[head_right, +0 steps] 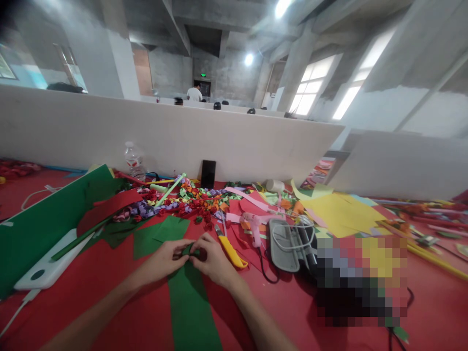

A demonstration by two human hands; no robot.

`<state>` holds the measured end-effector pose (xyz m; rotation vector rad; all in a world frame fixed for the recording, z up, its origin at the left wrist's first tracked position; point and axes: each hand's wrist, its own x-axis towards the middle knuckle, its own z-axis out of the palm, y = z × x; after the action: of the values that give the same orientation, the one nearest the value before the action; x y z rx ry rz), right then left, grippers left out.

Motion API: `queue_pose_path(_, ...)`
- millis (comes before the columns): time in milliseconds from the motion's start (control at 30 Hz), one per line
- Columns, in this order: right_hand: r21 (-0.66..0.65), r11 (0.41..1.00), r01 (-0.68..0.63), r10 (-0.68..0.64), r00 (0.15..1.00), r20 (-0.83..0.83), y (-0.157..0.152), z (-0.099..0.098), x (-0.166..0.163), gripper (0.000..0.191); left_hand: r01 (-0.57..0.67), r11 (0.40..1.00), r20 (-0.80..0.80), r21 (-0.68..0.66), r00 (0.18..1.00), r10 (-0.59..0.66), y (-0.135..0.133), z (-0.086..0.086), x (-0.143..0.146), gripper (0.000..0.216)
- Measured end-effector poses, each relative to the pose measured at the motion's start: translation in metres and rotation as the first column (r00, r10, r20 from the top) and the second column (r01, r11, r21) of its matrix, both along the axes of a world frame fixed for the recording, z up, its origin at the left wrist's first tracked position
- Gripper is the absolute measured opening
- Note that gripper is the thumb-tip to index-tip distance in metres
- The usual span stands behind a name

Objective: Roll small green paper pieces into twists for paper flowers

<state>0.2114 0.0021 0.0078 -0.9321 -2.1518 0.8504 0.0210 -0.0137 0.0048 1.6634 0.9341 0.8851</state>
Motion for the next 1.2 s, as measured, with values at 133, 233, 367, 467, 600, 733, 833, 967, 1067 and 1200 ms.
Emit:
queue_pose_path(133, 0.065, 0.998, 0.019, -0.016, 0.999, -0.050, 0.000, 0.002, -0.001, 0.009, -0.043, 0.999, -0.016, -0.011, 0.999, 0.043, 0.003, -0.008, 0.001, 0.054)
queue_pose_path(233, 0.085, 0.995, 0.042, -0.035, 0.996, -0.084, 0.002, 0.003, -0.001, 0.009, -0.047, 0.997, 0.066, -0.059, 0.997, 0.051, 0.006, -0.015, 0.000, 0.051)
queue_pose_path(367, 0.088, 0.993, 0.077, -0.068, 0.992, -0.110, 0.003, 0.006, -0.001, 0.014, -0.076, 0.988, 0.131, -0.137, 0.987, 0.094, 0.009, -0.020, -0.002, 0.046)
queue_pose_path(467, 0.096, 0.992, 0.080, -0.069, 0.991, -0.117, 0.002, 0.008, -0.001, 0.015, -0.080, 0.981, 0.159, -0.177, 0.981, 0.109, 0.010, -0.017, -0.004, 0.045)
queue_pose_path(600, 0.136, 0.989, 0.064, -0.049, 0.993, -0.108, 0.001, 0.005, 0.000, 0.016, -0.037, 0.985, 0.228, -0.171, 0.971, 0.076, 0.009, -0.011, -0.004, 0.042)
queue_pose_path(733, 0.197, 0.978, 0.076, -0.060, 0.995, -0.085, 0.002, -0.003, 0.000, 0.015, 0.002, 0.978, 0.298, -0.210, 0.953, 0.063, 0.007, -0.007, -0.002, 0.042)
queue_pose_path(833, 0.208, 0.973, 0.100, -0.084, 0.993, -0.086, 0.004, -0.006, 0.000, 0.012, 0.021, 0.973, 0.309, -0.232, 0.950, 0.053, 0.007, -0.006, -0.001, 0.043)
queue_pose_path(967, 0.199, 0.975, 0.102, -0.085, 0.992, -0.094, 0.003, -0.005, 0.000, 0.011, 0.004, 0.975, 0.266, -0.220, 0.963, 0.056, 0.007, -0.009, -0.001, 0.043)
queue_pose_path(1067, 0.185, 0.978, 0.095, -0.080, 0.993, -0.085, 0.003, -0.003, -0.001, 0.010, -0.034, 0.976, 0.213, -0.217, 0.974, 0.081, 0.006, -0.011, -0.001, 0.042)
queue_pose_path(1200, 0.163, 0.983, 0.085, -0.076, 0.995, -0.059, 0.001, -0.001, -0.001, 0.009, -0.068, 0.976, 0.187, -0.208, 0.976, 0.108, 0.004, -0.011, 0.001, 0.040)
